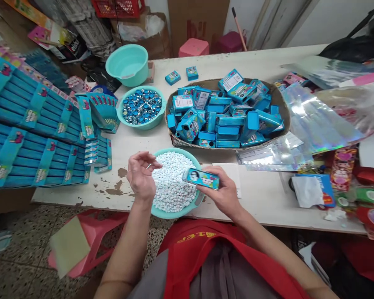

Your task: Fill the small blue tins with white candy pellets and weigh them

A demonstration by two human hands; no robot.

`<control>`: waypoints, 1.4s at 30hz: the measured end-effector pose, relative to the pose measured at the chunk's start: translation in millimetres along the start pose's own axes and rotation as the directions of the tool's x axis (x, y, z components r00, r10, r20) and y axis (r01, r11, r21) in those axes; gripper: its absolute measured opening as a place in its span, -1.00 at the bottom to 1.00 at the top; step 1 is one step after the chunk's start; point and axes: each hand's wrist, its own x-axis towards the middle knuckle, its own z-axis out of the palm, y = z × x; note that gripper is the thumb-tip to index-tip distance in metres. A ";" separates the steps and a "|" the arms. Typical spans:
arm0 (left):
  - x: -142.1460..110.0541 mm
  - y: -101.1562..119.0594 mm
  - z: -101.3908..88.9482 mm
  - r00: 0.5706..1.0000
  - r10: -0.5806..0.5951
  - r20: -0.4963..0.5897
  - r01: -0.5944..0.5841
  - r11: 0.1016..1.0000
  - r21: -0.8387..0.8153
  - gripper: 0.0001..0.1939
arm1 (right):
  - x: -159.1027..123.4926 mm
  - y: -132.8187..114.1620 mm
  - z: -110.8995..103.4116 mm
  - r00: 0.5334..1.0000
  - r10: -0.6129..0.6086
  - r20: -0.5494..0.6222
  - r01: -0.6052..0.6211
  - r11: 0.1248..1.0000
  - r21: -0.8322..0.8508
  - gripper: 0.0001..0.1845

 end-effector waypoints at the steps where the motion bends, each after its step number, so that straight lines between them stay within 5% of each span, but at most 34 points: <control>1: 2.4 -10.3 -8.4 1.000 -0.016 -0.005 0.017 0.992 0.127 -0.55 | -2.5 8.2 -14.1 0.997 0.035 -0.065 -0.038 0.998 -0.041 -0.61; 5: 5.8 -54.7 -20.4 0.996 -0.076 0.037 0.043 0.835 0.549 -0.66 | -4.0 59.9 -60.1 0.956 0.104 -0.273 -0.176 0.951 -0.254 -0.58; 10: 13.1 -72.7 -2.7 0.977 -0.002 0.213 -0.143 0.733 0.664 -0.71 | 1.0 108.9 -78.3 0.947 0.092 -0.306 -0.212 0.898 -0.385 -0.47; 16: 7.0 -93.7 -5.7 0.898 -0.178 0.403 -0.367 0.207 0.907 -0.61 | -8.9 116.8 -79.7 0.942 0.119 -0.313 -0.237 0.897 -0.374 -0.43; 20: -6.9 -103.4 -6.1 0.887 -0.178 0.425 -0.423 0.050 0.905 -0.63 | -13.6 105.3 -86.3 0.919 0.151 -0.365 -0.285 0.893 -0.349 -0.46; 24: -9.9 -108.8 -7.5 0.909 -0.114 0.402 -0.383 0.154 0.911 -0.75 | -12.8 77.5 -83.0 0.923 0.120 -0.366 -0.264 0.889 -0.374 -0.53; 28: -4.8 -106.2 -10.3 0.986 -0.046 0.163 -0.113 0.535 0.837 -0.76 | -8.6 39.3 -60.2 0.974 0.000 -0.225 -0.095 0.906 -0.413 -0.66; 30: -2.1 -95.0 -8.5 0.991 -0.132 -0.030 0.122 0.769 0.627 -0.70 | -5.4 23.5 -42.7 0.992 -0.065 -0.108 0.014 0.908 -0.419 -0.71; 32: -1.2 -76.1 -3.8 0.942 -0.306 -0.138 0.333 0.903 0.271 -0.69 | -1.6 13.1 -22.6 0.995 -0.102 0.023 0.102 0.896 -0.433 -0.73; 34: -2.6 -53.4 3.1 0.894 -0.435 -0.108 0.432 0.900 -0.054 -0.70 | 2.0 7.9 -1.1 0.984 -0.108 0.142 0.163 0.868 -0.470 -0.74; 36: -6.4 -33.0 10.6 0.890 -0.455 -0.022 0.437 0.868 -0.234 -0.72 | 4.5 5.6 19.3 0.967 -0.099 0.235 0.211 0.828 -0.519 -0.75; 38: -11.3 -20.1 16.6 0.917 -0.399 0.018 0.384 0.868 -0.315 -0.74 | 6.0 3.9 36.0 0.951 -0.086 0.296 0.245 0.793 -0.558 -0.77; 42: -17.8 -17.3 21.2 0.964 -0.257 -0.067 0.228 0.930 -0.290 -0.78 | 7.9 -0.5 53.4 0.944 -0.057 0.326 0.256 0.748 -0.612 -0.77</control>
